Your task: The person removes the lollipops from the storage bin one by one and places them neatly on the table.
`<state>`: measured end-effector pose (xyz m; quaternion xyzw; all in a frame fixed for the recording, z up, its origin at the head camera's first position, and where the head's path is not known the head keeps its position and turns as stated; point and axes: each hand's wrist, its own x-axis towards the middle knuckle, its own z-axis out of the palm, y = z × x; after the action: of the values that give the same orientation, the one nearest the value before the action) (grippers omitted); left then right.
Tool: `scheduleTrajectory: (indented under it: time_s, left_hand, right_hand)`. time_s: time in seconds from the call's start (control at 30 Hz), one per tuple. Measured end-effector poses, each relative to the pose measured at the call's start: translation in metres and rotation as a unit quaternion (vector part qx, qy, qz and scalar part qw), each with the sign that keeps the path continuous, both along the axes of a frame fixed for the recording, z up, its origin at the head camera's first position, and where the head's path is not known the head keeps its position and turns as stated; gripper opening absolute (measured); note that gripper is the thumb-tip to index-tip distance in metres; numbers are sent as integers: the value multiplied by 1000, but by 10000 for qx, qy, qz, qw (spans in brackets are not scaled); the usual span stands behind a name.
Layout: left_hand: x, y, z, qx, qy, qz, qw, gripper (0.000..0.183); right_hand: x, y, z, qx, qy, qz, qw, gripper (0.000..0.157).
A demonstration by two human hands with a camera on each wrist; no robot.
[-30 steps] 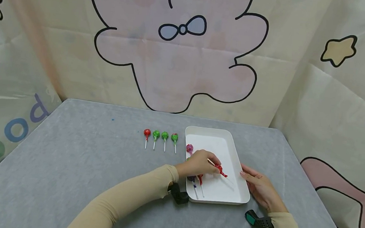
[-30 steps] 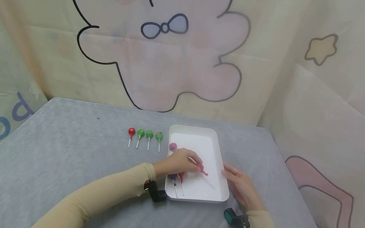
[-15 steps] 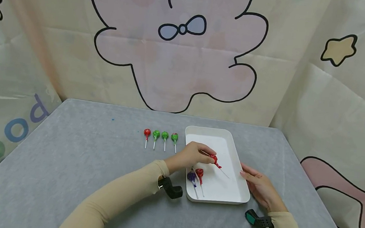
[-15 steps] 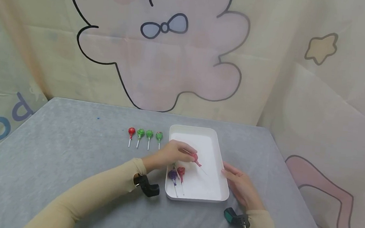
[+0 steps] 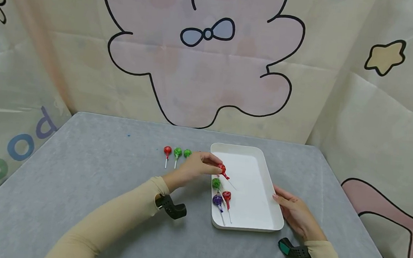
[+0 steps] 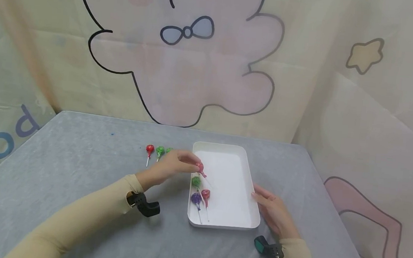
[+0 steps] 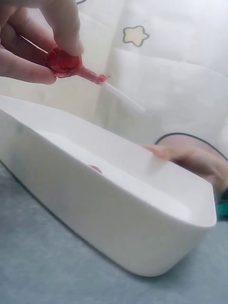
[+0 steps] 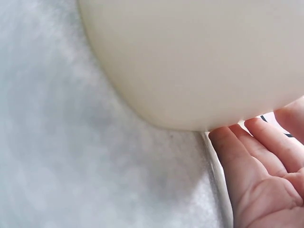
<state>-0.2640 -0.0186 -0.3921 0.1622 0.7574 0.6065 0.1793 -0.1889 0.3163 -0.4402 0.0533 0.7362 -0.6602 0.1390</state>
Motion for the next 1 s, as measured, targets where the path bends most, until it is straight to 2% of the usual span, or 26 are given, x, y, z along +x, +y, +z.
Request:
scheduleTrajectory:
  time_s: [0.17, 0.37, 0.67, 1.0]
  left_hand:
    - [-2, -21, 1, 17, -49, 216, 9998, 28]
    - [-2, -43, 0, -74, -8, 297, 9995, 33]
    - [-6, -62, 0, 63, -181, 589, 9981, 39]
    - [-19, -85, -6, -210, 14, 897, 9957, 35]
  right_hand:
    - [0, 1, 0, -19, -37, 33, 10000, 71]
    - [-1, 2, -2, 31, -54, 12, 10000, 71]
    - [-1, 3, -3, 76, 11, 49, 10000, 70]
    - [-1, 4, -3, 61, 41, 76, 9999, 70]
